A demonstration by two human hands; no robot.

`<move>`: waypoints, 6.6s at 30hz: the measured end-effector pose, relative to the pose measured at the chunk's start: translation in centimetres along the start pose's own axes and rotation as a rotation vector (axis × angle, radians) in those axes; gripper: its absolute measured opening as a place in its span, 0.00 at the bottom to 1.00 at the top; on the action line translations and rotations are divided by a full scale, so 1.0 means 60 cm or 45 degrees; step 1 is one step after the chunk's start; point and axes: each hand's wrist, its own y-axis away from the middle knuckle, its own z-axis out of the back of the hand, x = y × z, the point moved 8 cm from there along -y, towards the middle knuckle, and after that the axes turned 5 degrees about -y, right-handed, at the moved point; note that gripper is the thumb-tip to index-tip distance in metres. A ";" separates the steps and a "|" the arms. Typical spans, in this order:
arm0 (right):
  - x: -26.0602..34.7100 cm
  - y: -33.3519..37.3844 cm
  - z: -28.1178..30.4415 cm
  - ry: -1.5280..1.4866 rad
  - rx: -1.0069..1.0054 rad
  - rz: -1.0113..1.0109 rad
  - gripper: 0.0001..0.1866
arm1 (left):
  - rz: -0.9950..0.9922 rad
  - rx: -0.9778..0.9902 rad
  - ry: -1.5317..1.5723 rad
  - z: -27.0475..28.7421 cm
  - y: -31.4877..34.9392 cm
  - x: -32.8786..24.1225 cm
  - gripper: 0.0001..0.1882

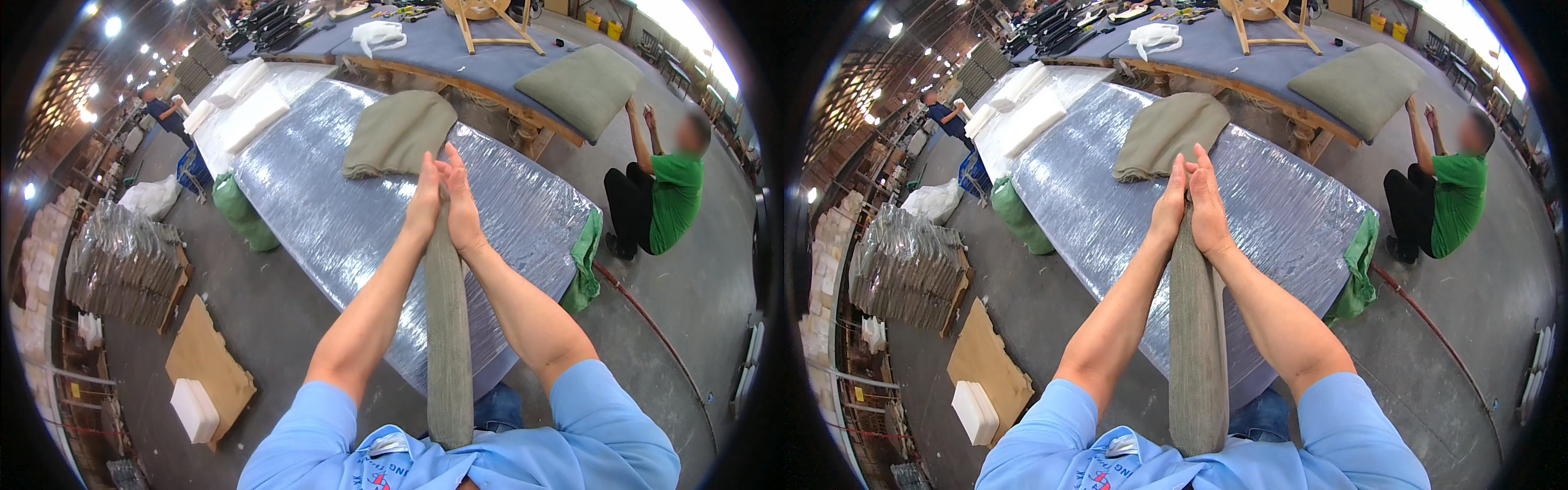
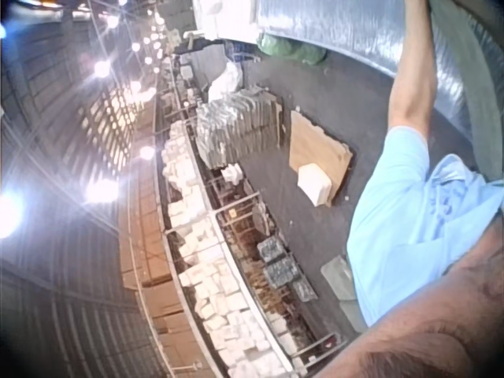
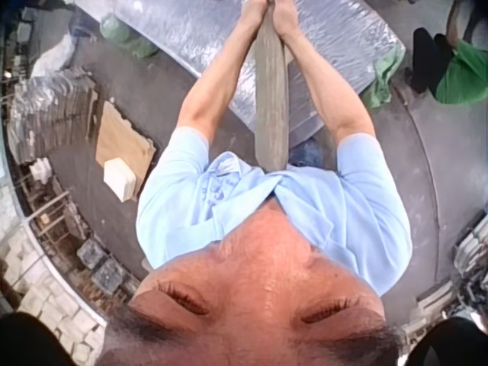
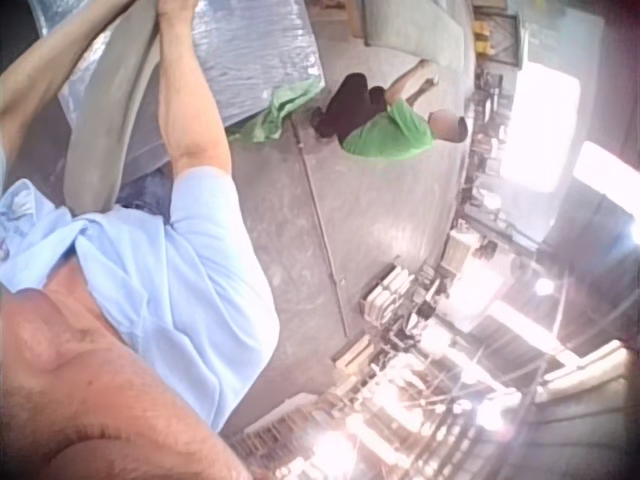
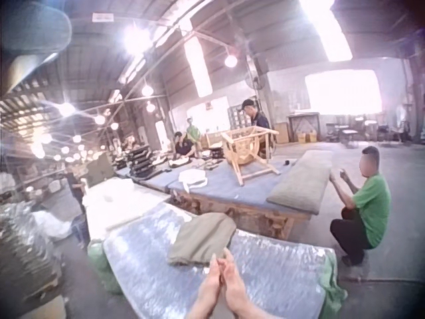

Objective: The person folds a green cushion cover on a plastic-wrapped table in a workshop. They repeatedly smooth and adjust the cover, then place it on the table. Other workers are visible in the background assembling furniture.

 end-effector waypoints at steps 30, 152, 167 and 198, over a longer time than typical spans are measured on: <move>-0.034 -0.052 0.085 0.082 -0.100 0.034 0.40 | 0.035 -0.028 -0.387 -0.072 -0.030 -0.057 0.35; 0.030 -0.006 0.006 0.177 0.061 0.057 0.43 | -0.060 0.021 -0.056 -0.051 0.085 -0.091 0.40; -0.013 -0.047 -0.015 -0.119 0.090 -0.442 0.46 | 0.320 -0.107 0.275 0.034 0.044 -0.024 0.41; -0.058 -0.058 0.085 0.493 -0.253 -0.305 0.40 | 0.348 0.209 0.193 0.051 0.021 0.047 0.42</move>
